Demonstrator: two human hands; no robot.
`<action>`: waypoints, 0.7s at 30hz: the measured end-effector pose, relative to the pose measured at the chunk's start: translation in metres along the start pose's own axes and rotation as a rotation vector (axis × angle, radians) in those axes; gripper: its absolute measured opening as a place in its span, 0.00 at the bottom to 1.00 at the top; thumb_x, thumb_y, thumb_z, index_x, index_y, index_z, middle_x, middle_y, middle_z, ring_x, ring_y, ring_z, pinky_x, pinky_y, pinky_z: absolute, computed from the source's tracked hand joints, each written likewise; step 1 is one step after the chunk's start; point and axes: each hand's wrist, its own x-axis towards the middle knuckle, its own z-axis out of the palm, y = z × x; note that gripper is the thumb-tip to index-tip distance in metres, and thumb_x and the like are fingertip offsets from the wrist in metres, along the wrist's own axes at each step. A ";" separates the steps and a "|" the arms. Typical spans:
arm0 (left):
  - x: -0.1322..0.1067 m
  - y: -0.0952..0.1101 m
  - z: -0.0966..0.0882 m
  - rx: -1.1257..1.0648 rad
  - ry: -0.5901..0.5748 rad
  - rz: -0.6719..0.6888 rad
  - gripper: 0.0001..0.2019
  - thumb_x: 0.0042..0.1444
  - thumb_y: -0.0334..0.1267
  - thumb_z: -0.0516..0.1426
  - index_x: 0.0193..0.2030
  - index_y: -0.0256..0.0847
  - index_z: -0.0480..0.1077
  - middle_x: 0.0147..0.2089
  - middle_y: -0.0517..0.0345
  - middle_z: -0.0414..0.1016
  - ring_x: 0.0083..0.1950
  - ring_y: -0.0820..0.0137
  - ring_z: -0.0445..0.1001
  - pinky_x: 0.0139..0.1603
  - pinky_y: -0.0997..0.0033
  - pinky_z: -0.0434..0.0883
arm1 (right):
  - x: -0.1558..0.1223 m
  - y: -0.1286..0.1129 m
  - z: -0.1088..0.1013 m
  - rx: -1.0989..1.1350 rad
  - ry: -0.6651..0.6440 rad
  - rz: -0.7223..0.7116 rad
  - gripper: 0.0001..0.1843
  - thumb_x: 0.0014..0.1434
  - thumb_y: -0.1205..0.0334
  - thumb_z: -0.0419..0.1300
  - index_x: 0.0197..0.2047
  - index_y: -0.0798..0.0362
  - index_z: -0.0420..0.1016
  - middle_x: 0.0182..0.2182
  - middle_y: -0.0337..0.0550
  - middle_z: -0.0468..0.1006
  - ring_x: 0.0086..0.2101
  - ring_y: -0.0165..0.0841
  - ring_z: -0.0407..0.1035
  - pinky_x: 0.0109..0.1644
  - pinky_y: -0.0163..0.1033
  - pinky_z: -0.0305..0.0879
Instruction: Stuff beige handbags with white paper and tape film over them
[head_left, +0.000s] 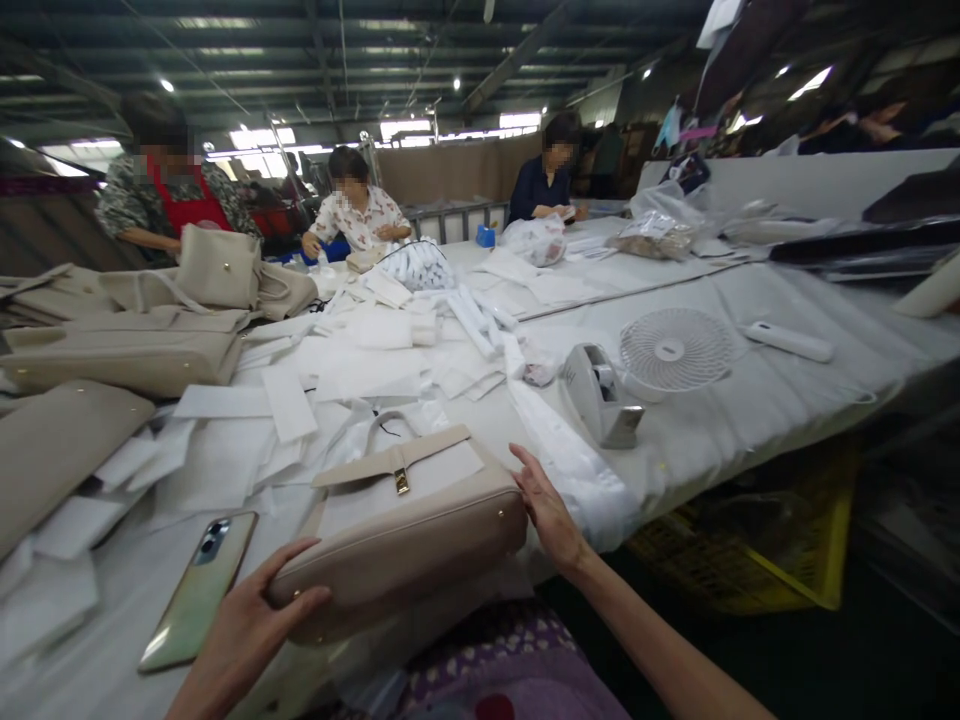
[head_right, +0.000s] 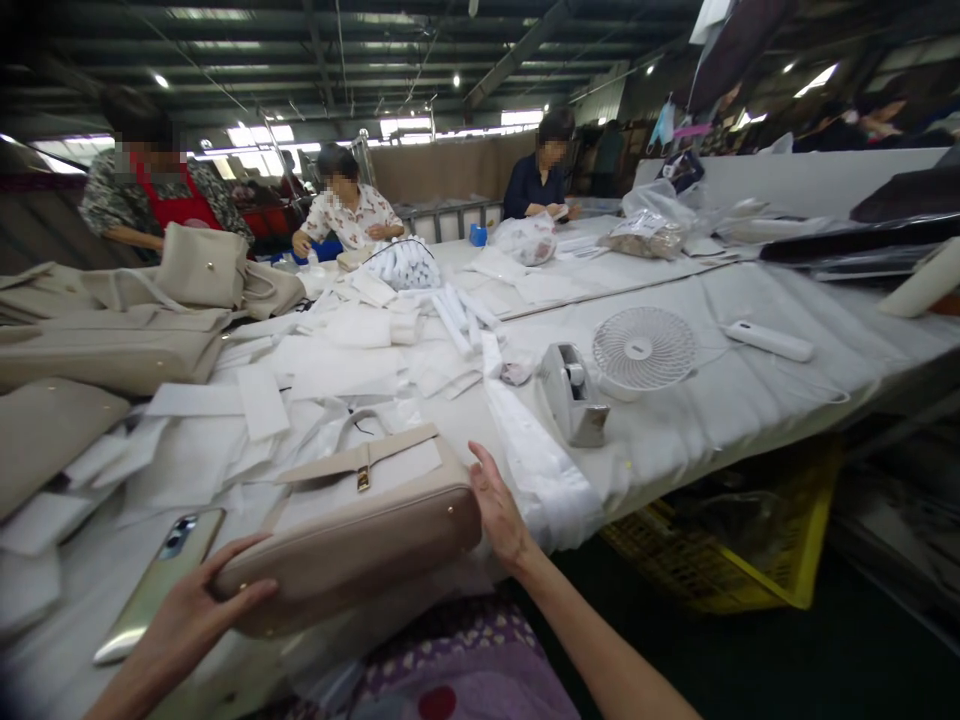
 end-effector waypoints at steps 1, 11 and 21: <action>0.002 0.001 0.000 -0.016 -0.001 0.001 0.27 0.45 0.52 0.61 0.52 0.46 0.69 0.44 0.61 0.77 0.45 0.60 0.75 0.43 0.70 0.72 | 0.002 -0.003 0.001 0.003 -0.022 -0.020 0.32 0.63 0.39 0.42 0.65 0.47 0.52 0.62 0.46 0.60 0.61 0.41 0.51 0.65 0.52 0.47; 0.025 -0.010 -0.010 -0.719 -0.137 -0.118 0.40 0.42 0.54 0.64 0.62 0.52 0.55 0.59 0.51 0.65 0.51 0.61 0.70 0.47 0.66 0.70 | 0.023 0.011 -0.008 -0.287 -0.143 -0.017 0.44 0.51 0.35 0.57 0.64 0.49 0.53 0.61 0.50 0.61 0.60 0.45 0.53 0.64 0.51 0.49; 0.069 0.002 -0.027 -0.493 -0.327 -0.520 0.29 0.42 0.59 0.61 0.44 0.39 0.66 0.31 0.56 0.72 0.30 0.66 0.70 0.27 0.72 0.66 | 0.079 -0.030 0.010 -0.259 -0.171 0.493 0.32 0.54 0.47 0.59 0.57 0.57 0.66 0.59 0.54 0.63 0.56 0.43 0.60 0.60 0.43 0.56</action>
